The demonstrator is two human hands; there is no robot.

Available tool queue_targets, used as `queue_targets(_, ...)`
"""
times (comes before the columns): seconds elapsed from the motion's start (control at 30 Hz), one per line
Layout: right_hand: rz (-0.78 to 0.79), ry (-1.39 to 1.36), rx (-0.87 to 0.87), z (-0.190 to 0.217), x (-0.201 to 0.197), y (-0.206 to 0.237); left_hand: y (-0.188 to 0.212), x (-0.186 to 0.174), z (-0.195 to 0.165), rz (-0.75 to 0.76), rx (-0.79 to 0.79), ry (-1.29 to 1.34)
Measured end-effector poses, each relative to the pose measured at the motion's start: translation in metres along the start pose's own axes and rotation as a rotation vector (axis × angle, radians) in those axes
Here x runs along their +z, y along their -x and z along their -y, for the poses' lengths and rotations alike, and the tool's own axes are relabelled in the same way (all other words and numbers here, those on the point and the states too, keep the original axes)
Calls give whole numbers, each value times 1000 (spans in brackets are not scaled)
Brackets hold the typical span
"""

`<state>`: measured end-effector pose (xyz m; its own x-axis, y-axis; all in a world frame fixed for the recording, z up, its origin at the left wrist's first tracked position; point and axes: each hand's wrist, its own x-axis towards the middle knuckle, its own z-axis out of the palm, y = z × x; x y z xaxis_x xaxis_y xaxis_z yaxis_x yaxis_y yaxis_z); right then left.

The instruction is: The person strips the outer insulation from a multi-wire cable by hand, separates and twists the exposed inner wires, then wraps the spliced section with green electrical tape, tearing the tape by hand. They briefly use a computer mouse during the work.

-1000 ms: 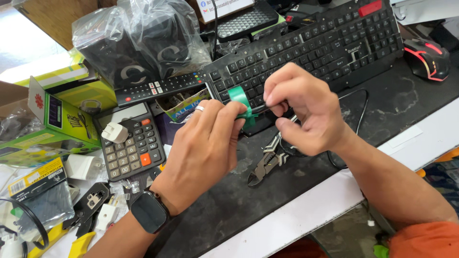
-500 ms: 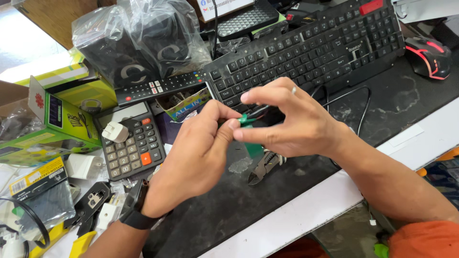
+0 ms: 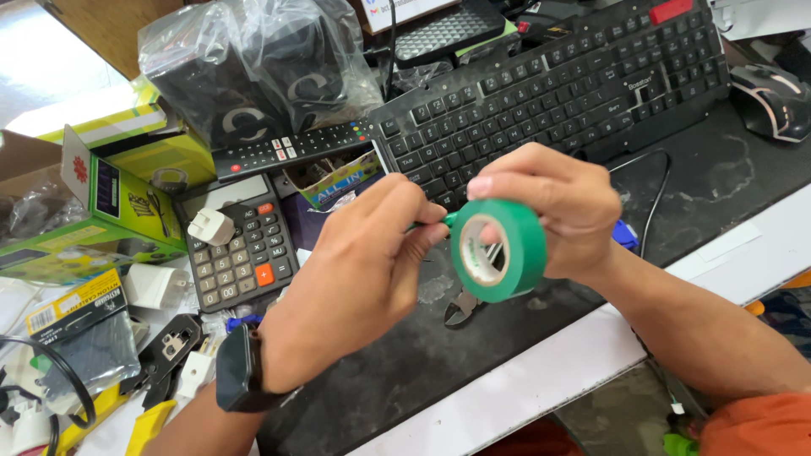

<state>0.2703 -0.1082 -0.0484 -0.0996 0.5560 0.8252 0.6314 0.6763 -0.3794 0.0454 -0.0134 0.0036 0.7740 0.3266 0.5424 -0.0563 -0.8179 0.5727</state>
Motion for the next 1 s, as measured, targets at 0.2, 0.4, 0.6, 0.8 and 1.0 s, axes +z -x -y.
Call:
queue_targets(0.2, -180, -236, 413, 2, 2, 5, 4, 5, -6, 59, 69, -57)
queue_targets(0.4, -206, -396, 642, 2, 2, -8, 6, 9, -13, 54, 261, -216)
queue_targets(0.6, -108, -730, 531, -2, -11, -10, 4, 12, -12, -64, 158, -349)
queue_targets(0.8, -72, -633, 499, -5, -21, -12, -1, 6, -5, -36, -63, -217)
queue_targets(1.0, -179, -406, 453, -10, -35, -18, -4, 0, 2, 12, -168, -93)
